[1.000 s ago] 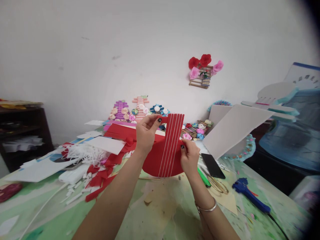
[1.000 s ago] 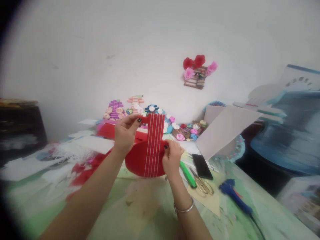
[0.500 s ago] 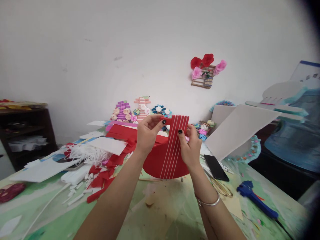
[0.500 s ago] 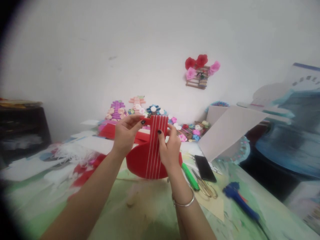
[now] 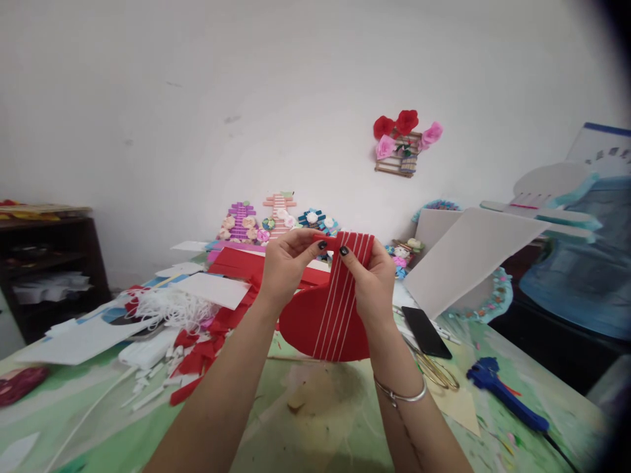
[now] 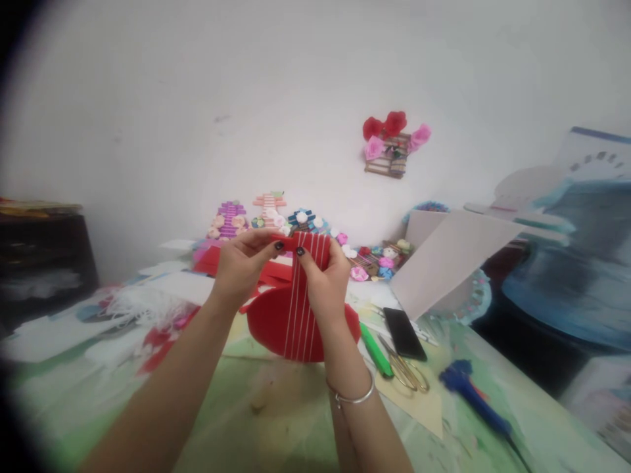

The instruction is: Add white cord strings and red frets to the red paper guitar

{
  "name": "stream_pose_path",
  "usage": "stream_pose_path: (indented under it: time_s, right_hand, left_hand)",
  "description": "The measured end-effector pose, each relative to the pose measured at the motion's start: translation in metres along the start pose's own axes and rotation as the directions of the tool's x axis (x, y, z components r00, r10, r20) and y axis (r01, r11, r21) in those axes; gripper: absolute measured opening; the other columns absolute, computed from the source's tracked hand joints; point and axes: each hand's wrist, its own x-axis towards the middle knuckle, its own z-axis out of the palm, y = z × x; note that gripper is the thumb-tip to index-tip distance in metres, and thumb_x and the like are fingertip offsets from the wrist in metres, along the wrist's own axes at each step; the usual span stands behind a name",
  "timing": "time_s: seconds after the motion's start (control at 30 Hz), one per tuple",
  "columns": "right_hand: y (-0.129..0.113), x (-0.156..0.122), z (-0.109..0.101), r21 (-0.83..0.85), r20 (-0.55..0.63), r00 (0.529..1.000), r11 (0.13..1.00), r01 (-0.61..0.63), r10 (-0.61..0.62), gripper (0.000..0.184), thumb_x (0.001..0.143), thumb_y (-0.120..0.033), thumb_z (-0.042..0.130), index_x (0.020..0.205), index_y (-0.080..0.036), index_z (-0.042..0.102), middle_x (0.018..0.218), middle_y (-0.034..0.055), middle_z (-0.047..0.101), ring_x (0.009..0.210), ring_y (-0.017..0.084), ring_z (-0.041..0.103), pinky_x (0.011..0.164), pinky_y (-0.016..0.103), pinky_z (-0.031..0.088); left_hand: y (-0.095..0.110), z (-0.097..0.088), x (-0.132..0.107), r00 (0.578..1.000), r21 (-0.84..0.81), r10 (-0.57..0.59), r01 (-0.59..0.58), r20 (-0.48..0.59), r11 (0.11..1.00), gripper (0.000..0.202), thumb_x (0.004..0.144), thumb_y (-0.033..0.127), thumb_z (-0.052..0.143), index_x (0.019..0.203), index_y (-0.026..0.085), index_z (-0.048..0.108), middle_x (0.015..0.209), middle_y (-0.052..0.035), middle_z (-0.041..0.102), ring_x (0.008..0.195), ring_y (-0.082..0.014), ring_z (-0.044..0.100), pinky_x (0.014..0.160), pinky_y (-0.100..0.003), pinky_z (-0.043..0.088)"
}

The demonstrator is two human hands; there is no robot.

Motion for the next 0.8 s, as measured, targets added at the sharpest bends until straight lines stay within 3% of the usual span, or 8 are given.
stream_pose_path:
  time_s: [0.3,0.8]
  right_hand:
    - [-0.0013,0.0017,-0.0052,0.008,0.037,0.999,1.000,-0.021,0.021,0.019,0.077,-0.030,0.069,0.092,-0.020,0.065,0.078,0.0008,0.067,0.068,0.015,0.060,0.065,0.032,0.052]
    - [-0.0043,0.0011,-0.0065,-0.024,0.034,0.999,1.000,-0.001,0.002,0.015,0.076,-0.030,0.070,0.088,-0.021,0.068,0.072,-0.0001,0.066,0.062,0.014,0.057,0.060,0.030,0.048]
  left_hand:
    - [-0.0012,-0.0030,0.0014,0.999,0.002,0.026,-0.026,0.039,1.000,0.016,0.071,0.024,0.076,0.086,0.019,0.073,0.083,-0.0060,0.073,0.079,-0.0179,0.069,0.075,-0.032,0.058]
    - [0.0076,-0.0023,-0.0012,0.998,-0.006,0.012,-0.012,0.056,1.000,0.013,0.070,0.019,0.077,0.083,0.018,0.074,0.077,-0.0028,0.074,0.071,-0.0133,0.069,0.068,-0.024,0.059]
